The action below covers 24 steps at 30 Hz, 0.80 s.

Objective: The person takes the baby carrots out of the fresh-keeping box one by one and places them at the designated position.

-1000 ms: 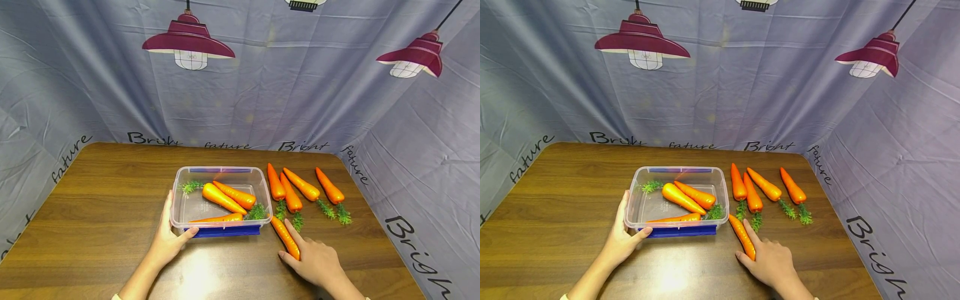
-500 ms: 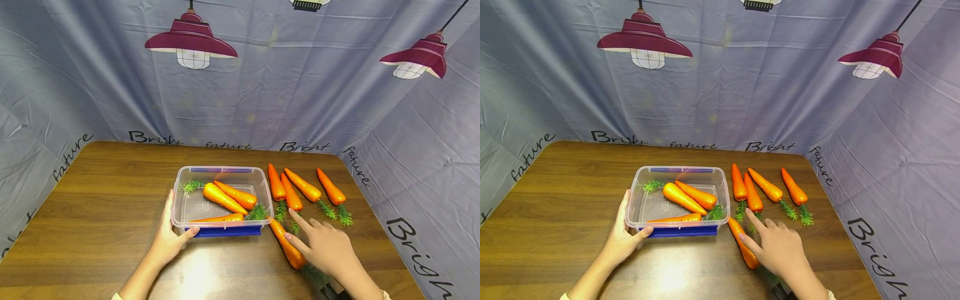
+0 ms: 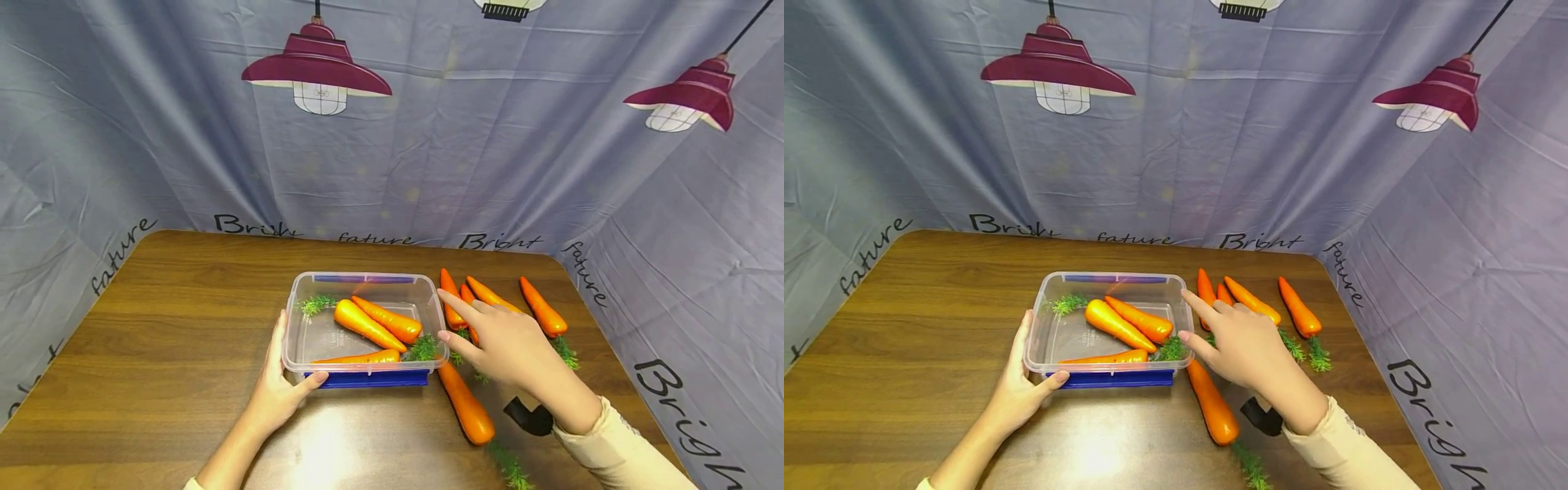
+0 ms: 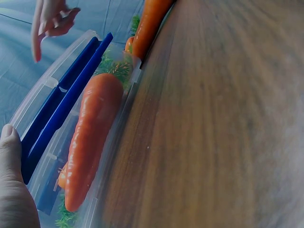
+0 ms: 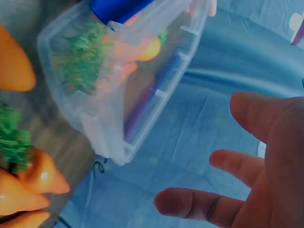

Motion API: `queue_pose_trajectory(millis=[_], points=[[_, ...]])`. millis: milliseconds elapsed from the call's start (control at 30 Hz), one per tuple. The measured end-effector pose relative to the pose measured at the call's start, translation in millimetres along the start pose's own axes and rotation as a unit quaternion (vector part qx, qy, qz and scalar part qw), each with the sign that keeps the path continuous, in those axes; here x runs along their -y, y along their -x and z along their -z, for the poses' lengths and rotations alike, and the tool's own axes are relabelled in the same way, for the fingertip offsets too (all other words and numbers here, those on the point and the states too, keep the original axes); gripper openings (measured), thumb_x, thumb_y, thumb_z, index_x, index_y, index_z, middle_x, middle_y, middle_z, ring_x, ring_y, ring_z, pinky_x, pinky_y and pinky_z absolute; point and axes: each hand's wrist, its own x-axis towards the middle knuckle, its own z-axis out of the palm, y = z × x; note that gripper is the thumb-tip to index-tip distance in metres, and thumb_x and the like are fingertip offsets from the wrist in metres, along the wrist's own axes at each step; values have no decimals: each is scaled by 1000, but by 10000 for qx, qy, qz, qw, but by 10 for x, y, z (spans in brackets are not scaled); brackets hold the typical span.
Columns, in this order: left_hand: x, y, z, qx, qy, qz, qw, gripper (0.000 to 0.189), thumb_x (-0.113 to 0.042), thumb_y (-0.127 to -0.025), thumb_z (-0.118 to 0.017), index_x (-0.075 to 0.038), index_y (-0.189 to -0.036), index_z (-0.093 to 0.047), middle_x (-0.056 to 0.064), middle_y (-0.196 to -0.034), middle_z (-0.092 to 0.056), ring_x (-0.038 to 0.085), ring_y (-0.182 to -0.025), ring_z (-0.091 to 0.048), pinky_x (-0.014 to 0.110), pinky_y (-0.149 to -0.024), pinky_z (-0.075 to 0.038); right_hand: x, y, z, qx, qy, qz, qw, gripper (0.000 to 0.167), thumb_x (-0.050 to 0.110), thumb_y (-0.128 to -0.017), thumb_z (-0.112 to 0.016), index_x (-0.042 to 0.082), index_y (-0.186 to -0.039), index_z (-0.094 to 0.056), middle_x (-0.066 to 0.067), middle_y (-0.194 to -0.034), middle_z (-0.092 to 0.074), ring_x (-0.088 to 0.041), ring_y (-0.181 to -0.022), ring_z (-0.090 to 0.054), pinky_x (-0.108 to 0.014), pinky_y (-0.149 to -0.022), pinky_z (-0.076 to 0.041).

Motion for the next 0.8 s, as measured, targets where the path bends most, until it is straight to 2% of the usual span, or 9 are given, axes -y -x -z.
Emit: queue_pose_trajectory(millis=[100, 133, 233, 333, 433, 500, 567, 667, 800], points=[[1, -1, -4, -10, 64, -59, 10000, 119, -9, -79, -83, -38, -159, 0, 3, -168, -5, 33, -151, -16, -1, -107, -15, 61, -134, 60, 165, -91, 101, 9998, 66, 63, -95, -51, 44, -154, -29, 10, -68, -58, -14, -72, -62, -26, -43, -32], [0, -1, -4, -8, 89, -62, 9999, 119, -8, -79, -83, -37, -159, 0, 3, -168, -6, 34, -150, -17, -1, -107, -16, 85, -179, 76, 217, -98, 134, 9996, 66, 64, -95, -50, 45, -154, -29, 11, -66, -56, -13, -72, -62, -26, -43, -33], [-4, -3, -3, -3, 123, -74, 9999, 119, -8, -79, -83, -35, -160, 0, 3, -168, -5, 34, -150, -17, 0, -107, -16, 155, -306, 105, 415, -90, 283, 9987, 66, 65, -96, -47, 43, -155, -27, 10, -71, -58, -9, -67, -59, -31, -49, -42], [-4, -4, -2, -1, 93, -47, 9999, 119, -8, -78, -83, -37, -159, 0, 2, -168, -4, 34, -151, -16, -1, -107, -15, 216, -426, 90, 574, -112, 433, 9973, 66, 64, -96, -48, 40, -155, -29, 4, -96, -70, -9, -70, -60, -36, -62, -50], [0, -5, -5, -8, 54, -43, 10000, 120, -9, -78, -83, -39, -159, 0, 0, -168, -4, 34, -151, -15, -1, -107, -15, 287, -543, 60, 867, -201, 503, 9948, 68, 62, -96, -51, 41, -155, -27, 3, -83, -72, -13, -71, -63, -35, -61, -50], [2, -4, -8, -9, 62, -43, 10000, 120, -9, -78, -83, -40, -158, 0, 0, -168, -3, 34, -151, -14, -1, -107, -15, 342, -621, 30, 1072, -215, 500, 9927, 68, 62, -95, -51, 42, -155, -27, 4, -79, -71, -16, -79, -65, -31, -52, -42], [3, -2, -10, -10, 84, -51, 10000, 120, -8, -79, -83, -40, -158, 0, 1, -168, -3, 34, -151, -15, 0, -108, -15, 405, -700, -2, 1200, -184, 536, 9912, 68, 61, -95, -53, 42, -155, -28, 3, -91, -75, -23, -96, -68, -33, -55, -46], [1, 0, -10, -3, 132, -50, 9999, 119, -8, -79, -83, -40, -158, 0, 1, -168, -4, 34, -151, -15, 0, -108, -16, 492, -807, -62, 1278, -73, 656, 9896, 69, 60, -95, -54, 39, -156, -28, 3, -129, -68, -29, -121, -61, -41, -74, -54], [0, -2, -8, 12, 146, -30, 9999, 119, -8, -79, -83, -40, -158, 0, 1, -168, -4, 34, -151, -16, -1, -107, -16, 596, -927, -124, 1470, 46, 797, 9859, 71, 59, -95, -55, 36, -157, -28, 2, -144, -58, -29, -122, -61, -48, -94, -51]])
